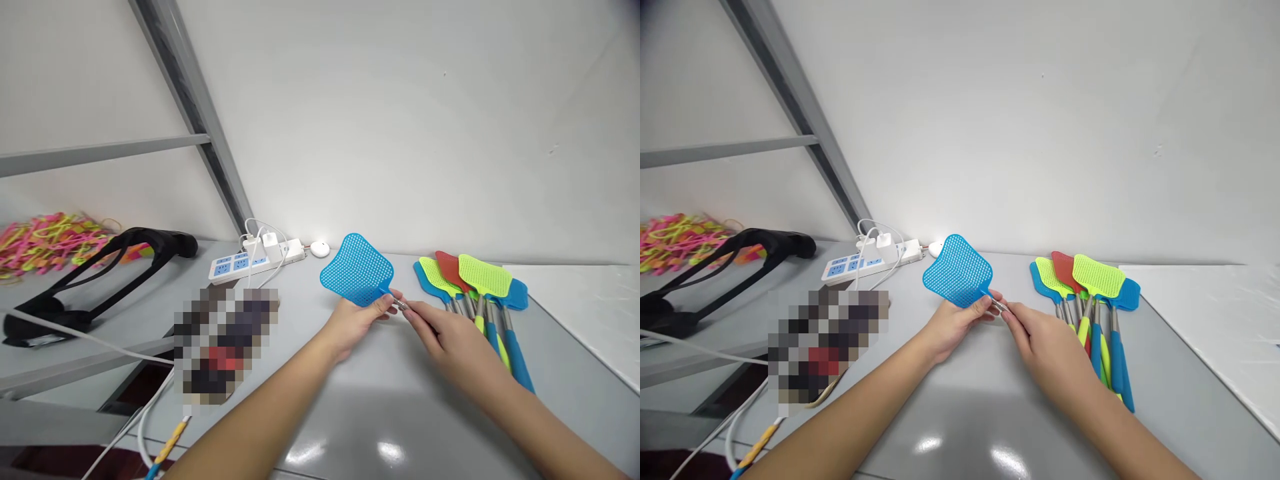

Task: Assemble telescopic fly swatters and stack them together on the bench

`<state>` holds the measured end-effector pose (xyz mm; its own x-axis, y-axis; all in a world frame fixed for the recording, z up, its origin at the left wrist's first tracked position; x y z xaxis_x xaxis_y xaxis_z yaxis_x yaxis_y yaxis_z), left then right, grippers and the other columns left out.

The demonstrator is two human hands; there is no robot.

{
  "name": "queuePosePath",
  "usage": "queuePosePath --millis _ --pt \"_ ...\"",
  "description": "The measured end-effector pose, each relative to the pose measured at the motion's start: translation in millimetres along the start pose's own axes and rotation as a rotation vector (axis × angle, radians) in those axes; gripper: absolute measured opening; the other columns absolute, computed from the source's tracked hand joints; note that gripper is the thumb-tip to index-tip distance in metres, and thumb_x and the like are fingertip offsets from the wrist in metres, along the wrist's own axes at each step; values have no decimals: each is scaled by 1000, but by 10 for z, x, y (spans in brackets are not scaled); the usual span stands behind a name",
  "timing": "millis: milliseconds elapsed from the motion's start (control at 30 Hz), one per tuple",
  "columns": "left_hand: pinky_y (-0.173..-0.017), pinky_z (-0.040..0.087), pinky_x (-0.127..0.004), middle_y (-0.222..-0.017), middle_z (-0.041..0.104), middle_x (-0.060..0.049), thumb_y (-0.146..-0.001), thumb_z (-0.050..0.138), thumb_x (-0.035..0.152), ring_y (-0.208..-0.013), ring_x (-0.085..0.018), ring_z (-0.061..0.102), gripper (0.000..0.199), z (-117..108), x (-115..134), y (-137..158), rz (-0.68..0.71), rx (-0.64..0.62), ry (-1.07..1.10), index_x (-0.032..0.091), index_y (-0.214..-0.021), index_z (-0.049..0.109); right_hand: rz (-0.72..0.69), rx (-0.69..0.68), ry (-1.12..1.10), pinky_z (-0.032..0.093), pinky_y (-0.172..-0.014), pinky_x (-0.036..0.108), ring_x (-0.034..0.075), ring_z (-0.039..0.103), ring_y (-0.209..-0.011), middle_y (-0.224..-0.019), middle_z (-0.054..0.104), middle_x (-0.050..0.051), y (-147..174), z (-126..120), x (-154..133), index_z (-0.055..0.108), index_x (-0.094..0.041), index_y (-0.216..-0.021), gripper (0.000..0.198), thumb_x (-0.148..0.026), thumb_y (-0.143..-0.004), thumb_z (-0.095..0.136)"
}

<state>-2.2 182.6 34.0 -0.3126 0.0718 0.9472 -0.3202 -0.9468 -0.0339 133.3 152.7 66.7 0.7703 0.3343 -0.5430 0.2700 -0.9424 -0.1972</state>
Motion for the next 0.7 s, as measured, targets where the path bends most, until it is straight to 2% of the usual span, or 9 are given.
queuePosePath --millis 100,200,333,467,567,700 --pt "-88 48 -36 -104 68 -7 -83 68 42 -92 -19 62 27 2 46 29 69 104 -18 19 -97 71 -143 194 191 35 -58 27 17 63 -67 -87 72 1 30 -103 -65 66 -28 -109 30 -42 -99 42" --pt "-89 47 -35 -103 68 -6 -85 66 42 -90 -18 61 25 38 93 67 117 164 -23 20 -96 70 -254 345 342 32 -54 26 14 60 -59 -74 69 0 76 -183 -150 69 -25 -102 27 -39 -98 46" --pt "-88 46 -34 -100 70 -6 -85 67 40 -91 -19 62 23 48 167 107 178 245 -48 19 -94 70 -307 422 378 31 -53 25 13 61 -61 -73 68 0 99 -240 -242 69 -24 -99 24 -37 -98 49" --pt "-87 45 -34 -96 71 -6 -84 67 41 -92 -20 62 22 -13 240 108 228 328 -37 20 -90 71 -225 323 375 29 -51 26 15 61 -60 -78 71 2 38 -213 -217 67 -24 -97 28 -40 -98 45" --pt "-82 44 -31 -93 72 -5 -84 66 42 -86 -17 60 23 -188 324 101 259 443 -32 20 -86 72 -164 221 380 27 -49 27 16 61 -59 -78 72 3 -15 -195 -136 66 -24 -95 33 -43 -99 39" --pt "-77 44 -28 -93 71 -4 -84 66 44 -80 -14 58 24 -437 530 125 371 571 -15 20 -85 71 -161 130 371 28 -49 27 17 59 -57 -71 68 2 -76 -264 -13 64 -25 -91 36 -45 -100 35"
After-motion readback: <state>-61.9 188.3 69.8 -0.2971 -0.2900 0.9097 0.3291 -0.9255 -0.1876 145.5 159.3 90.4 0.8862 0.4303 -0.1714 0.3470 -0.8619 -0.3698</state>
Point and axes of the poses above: each hand's wrist, its own y-axis away from the middle knuckle, its own z-axis out of the palm, x = y × z, the point moved 8 cm from there along -y, towards the middle knuckle
